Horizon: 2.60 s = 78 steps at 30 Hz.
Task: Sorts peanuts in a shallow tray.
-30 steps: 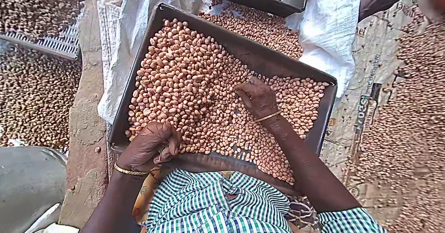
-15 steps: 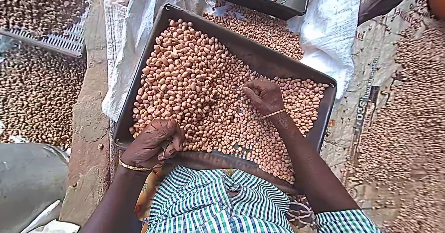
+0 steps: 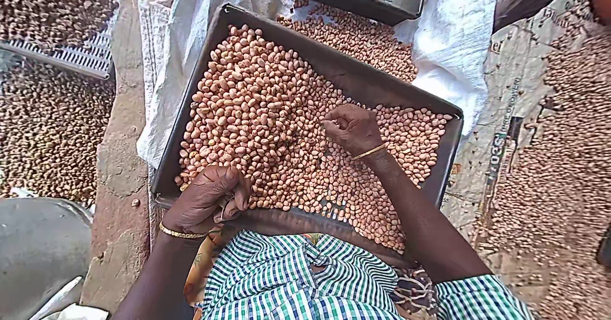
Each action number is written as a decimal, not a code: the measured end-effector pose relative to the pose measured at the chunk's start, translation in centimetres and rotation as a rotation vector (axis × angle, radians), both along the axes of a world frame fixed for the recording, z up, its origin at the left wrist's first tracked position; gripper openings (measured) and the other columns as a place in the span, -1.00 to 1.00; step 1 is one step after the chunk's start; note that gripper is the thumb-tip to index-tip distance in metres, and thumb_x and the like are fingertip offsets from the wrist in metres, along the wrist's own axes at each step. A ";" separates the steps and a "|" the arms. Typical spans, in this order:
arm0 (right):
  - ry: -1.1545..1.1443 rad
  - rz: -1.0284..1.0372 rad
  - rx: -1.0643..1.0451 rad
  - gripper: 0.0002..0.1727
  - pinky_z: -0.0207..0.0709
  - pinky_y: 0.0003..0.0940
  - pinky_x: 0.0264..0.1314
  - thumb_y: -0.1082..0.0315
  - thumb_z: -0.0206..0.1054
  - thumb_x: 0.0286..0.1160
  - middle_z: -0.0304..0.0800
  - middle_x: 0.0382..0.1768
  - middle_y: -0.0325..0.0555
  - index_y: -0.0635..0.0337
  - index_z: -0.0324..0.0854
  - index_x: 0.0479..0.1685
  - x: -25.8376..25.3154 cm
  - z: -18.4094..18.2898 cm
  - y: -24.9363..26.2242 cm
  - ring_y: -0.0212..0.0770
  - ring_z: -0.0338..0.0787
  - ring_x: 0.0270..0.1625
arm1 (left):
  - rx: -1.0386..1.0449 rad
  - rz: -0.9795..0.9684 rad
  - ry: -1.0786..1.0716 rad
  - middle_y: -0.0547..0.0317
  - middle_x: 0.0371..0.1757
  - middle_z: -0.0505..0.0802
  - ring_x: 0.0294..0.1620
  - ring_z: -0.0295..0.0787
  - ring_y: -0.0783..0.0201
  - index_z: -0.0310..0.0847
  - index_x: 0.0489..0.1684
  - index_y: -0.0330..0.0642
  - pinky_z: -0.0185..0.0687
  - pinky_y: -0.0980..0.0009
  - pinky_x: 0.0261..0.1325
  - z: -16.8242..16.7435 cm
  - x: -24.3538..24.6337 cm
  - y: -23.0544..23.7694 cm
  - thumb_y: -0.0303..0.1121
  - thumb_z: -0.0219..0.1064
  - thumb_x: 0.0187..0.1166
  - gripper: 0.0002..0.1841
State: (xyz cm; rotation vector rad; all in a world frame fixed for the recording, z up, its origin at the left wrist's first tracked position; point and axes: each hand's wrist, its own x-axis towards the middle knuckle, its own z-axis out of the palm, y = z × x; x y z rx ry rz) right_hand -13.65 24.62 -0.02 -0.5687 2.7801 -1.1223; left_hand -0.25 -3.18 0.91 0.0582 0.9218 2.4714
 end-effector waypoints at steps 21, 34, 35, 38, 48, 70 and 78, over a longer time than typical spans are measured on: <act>-0.330 -0.104 -0.558 -0.77 0.27 -0.78 -0.51 0.50 0.13 0.47 0.53 -0.58 -0.59 0.00 0.61 -0.43 2.5 -1.4 3.1 -0.70 0.40 -0.59 | -0.002 0.026 0.015 0.47 -0.61 0.81 -0.66 0.60 0.73 0.88 -0.45 -0.07 0.44 0.82 -0.57 0.0 0.2 -0.1 -0.06 0.24 0.71 -0.59; -0.335 -0.129 -0.613 -0.85 0.35 -0.81 -0.44 0.55 0.26 0.54 0.64 -0.49 -0.49 0.18 0.74 -0.22 3.4 -1.4 0.2 -0.72 0.45 -0.54 | 0.004 0.019 0.024 0.47 -0.60 0.81 -0.66 0.59 0.74 0.88 -0.45 -0.05 0.43 0.83 -0.57 0.1 0.1 0.0 -0.05 0.24 0.71 -0.59; -0.472 -0.185 -0.854 -0.73 0.40 -0.76 -0.44 0.52 0.09 0.59 0.66 -0.52 -0.56 0.01 0.70 -0.29 3.4 -1.3 0.6 -0.70 0.52 -0.53 | 0.007 0.018 0.024 0.47 -0.60 0.81 -0.65 0.59 0.74 0.88 -0.45 -0.05 0.43 0.82 -0.57 0.0 0.1 -0.1 -0.05 0.24 0.71 -0.59; -0.573 -0.204 -0.813 -0.68 0.50 -0.72 -0.31 0.50 -0.03 0.53 0.68 -0.42 -0.55 -0.07 0.63 -0.28 4.4 -0.8 1.8 -0.66 0.60 -0.42 | 0.002 0.014 0.019 0.47 -0.61 0.80 -0.65 0.59 0.74 0.88 -0.46 -0.05 0.42 0.82 -0.57 0.0 0.1 -0.1 -0.05 0.25 0.71 -0.59; -0.063 0.054 0.209 -0.88 0.59 -0.13 -0.35 0.48 0.46 0.41 0.69 -0.40 0.13 0.39 0.80 -0.25 8.2 0.1 -0.3 0.02 0.72 -0.41 | -0.038 0.018 0.014 0.48 -0.67 0.76 -0.70 0.56 0.72 0.85 -0.54 -0.03 0.40 0.81 -0.61 0.2 0.1 0.0 -0.05 0.24 0.71 -0.58; -0.526 0.616 0.780 -0.80 0.48 0.14 0.18 0.52 0.24 0.68 0.78 -0.08 0.31 0.47 0.72 0.03 -0.1 10.0 -7.1 0.22 0.75 0.02 | -0.097 0.100 -0.179 0.42 -0.74 0.72 -0.80 0.48 0.68 0.65 -0.66 -0.11 0.37 0.76 -0.70 2.2 -0.6 1.0 -0.38 -0.18 0.88 -0.42; 0.275 0.351 -0.078 -0.75 0.45 -0.49 0.23 0.40 0.15 0.75 0.80 0.01 -0.07 0.30 0.70 0.13 -5.1 17.6 -19.4 -0.42 0.70 0.10 | -0.073 0.151 -0.159 0.43 -0.79 0.66 -0.82 0.44 0.68 0.65 -0.71 -0.09 0.34 0.76 -0.70 1.3 -0.3 0.9 -0.38 -0.17 0.86 -0.40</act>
